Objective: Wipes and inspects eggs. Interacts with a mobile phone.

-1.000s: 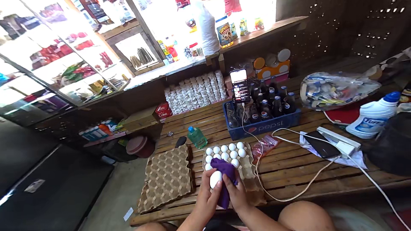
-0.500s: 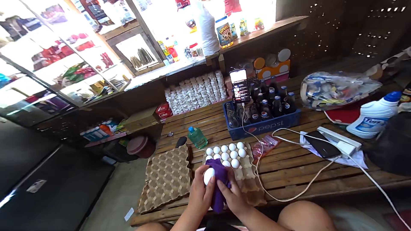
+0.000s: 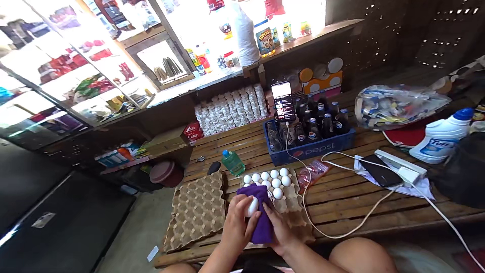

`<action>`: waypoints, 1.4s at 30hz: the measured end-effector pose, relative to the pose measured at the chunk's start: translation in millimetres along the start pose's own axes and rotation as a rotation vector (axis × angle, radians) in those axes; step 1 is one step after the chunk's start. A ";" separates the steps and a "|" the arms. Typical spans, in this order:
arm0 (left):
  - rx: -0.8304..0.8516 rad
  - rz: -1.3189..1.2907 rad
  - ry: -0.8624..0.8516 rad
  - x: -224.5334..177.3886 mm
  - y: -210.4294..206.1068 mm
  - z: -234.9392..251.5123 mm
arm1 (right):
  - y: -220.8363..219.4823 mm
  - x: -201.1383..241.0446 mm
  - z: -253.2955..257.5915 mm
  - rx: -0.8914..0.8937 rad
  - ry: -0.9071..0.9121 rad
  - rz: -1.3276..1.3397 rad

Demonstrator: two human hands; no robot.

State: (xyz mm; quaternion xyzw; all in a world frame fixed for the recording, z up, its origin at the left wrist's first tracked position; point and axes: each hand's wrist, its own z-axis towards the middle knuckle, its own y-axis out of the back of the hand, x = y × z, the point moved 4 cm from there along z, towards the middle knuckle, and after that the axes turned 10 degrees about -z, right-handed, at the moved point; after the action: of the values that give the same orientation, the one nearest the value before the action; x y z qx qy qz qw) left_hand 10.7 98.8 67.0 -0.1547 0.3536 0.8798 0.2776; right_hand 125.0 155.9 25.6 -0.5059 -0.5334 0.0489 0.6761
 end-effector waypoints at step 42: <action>0.028 -0.489 0.632 0.6 -18.2 -12.6 | 9.9 1.3 3.9 -0.011 0.643 -0.644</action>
State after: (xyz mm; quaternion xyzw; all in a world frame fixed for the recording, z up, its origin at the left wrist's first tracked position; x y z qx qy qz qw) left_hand 22.0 100.9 48.1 -0.4935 0.3863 0.6918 0.3587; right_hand 127.3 163.9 18.8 -0.3072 -0.4269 -0.3262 0.7855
